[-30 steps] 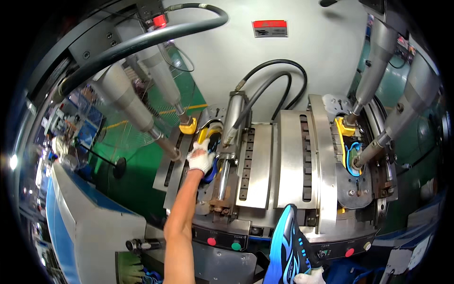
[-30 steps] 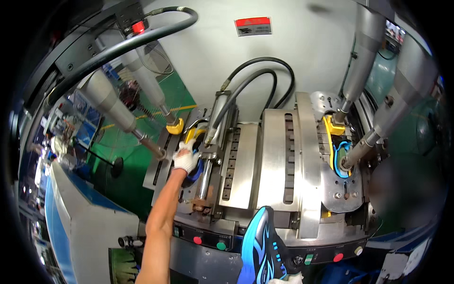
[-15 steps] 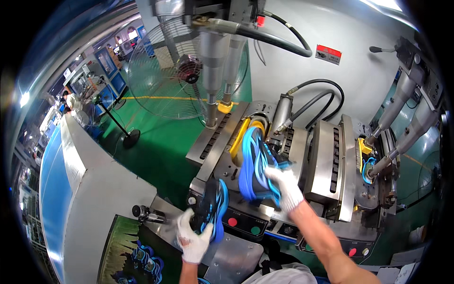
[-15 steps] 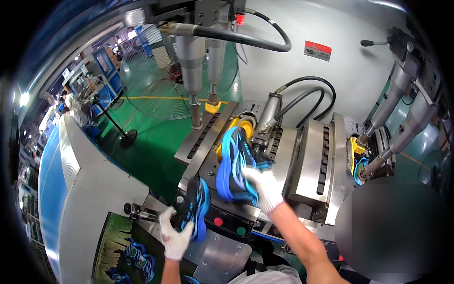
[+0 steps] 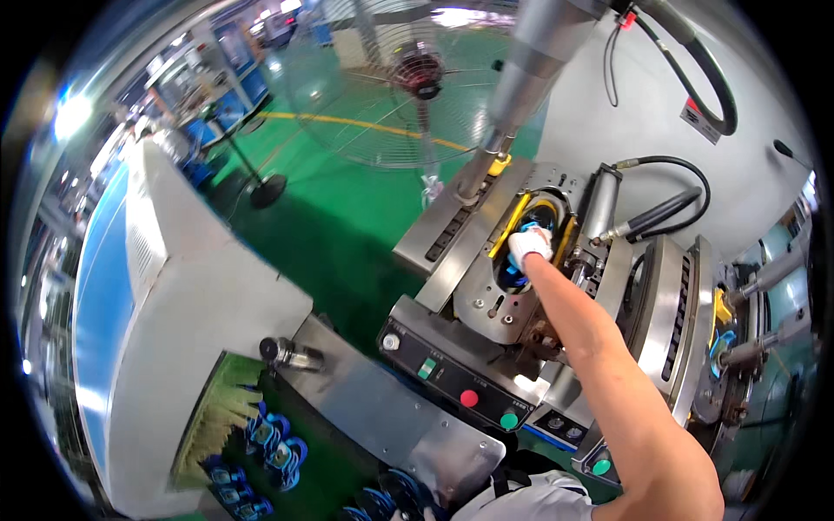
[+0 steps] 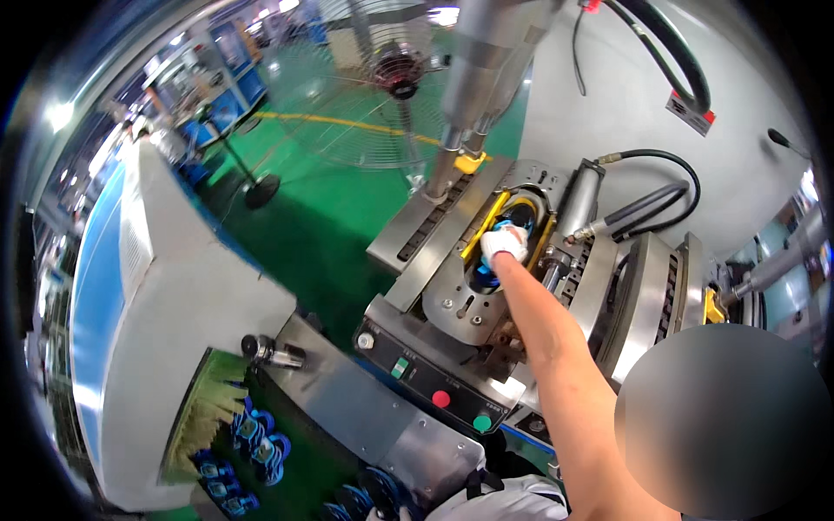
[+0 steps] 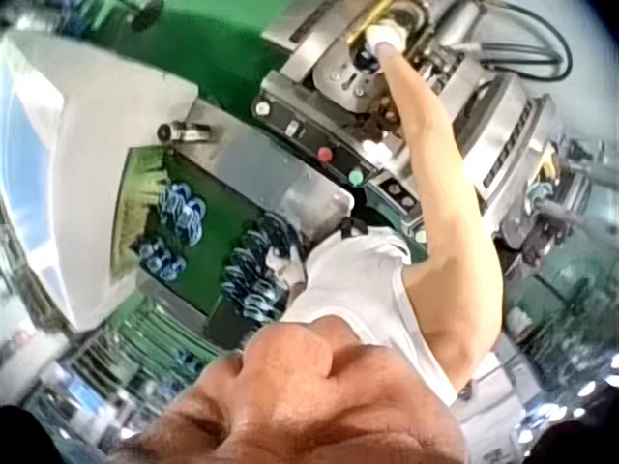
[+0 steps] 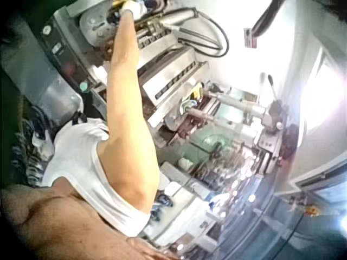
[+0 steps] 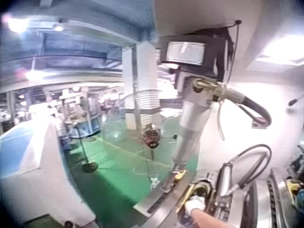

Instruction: The person takes shoes from a conveyor belt, loads them onto shoe pressing machines, removes the pressed shoes, and places them onto another conveyor belt.

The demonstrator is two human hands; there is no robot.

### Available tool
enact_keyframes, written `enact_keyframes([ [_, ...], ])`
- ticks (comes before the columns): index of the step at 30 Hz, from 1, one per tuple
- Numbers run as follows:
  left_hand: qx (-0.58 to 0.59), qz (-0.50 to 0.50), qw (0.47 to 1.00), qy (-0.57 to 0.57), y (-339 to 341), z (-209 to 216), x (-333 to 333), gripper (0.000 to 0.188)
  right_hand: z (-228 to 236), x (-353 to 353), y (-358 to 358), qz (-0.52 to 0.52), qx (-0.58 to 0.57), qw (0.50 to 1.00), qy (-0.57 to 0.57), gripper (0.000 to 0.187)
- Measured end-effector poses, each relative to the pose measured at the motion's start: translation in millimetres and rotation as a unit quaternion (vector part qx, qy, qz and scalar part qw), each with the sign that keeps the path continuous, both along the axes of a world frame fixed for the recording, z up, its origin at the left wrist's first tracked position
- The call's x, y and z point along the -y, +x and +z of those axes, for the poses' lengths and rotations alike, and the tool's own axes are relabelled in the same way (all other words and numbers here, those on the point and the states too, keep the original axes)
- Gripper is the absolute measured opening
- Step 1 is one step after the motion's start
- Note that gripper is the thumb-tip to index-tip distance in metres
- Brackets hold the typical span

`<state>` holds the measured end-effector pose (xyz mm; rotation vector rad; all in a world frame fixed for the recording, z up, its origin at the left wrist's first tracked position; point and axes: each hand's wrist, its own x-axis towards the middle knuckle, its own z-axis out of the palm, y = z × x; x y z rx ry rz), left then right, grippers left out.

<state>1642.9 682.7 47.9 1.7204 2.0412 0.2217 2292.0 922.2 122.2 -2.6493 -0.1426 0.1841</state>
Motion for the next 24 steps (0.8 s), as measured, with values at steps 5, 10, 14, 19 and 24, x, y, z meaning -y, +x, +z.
enact_keyframes([
  [5,0.168,-0.001,0.975,0.144,20,-64,-4,0.074,-46,59,94,0.18,0.036,0.977,-0.105,0.015],
  [10,0.111,0.002,0.99,0.086,21,-71,-12,0.077,0,101,95,0.127,-0.185,0.93,0.29,0.03],
  [14,0.12,0.035,0.992,-0.008,-17,-25,-2,0.08,76,128,-174,0.27,-0.033,0.904,0.329,0.077],
  [19,0.293,-0.088,0.938,0.165,-57,-17,-79,0.058,-27,238,-326,0.363,0.179,0.876,-0.261,0.087],
  [24,0.107,0.061,0.959,0.255,-235,-53,-238,0.059,-76,259,-334,0.402,0.11,0.855,-0.308,0.1],
])
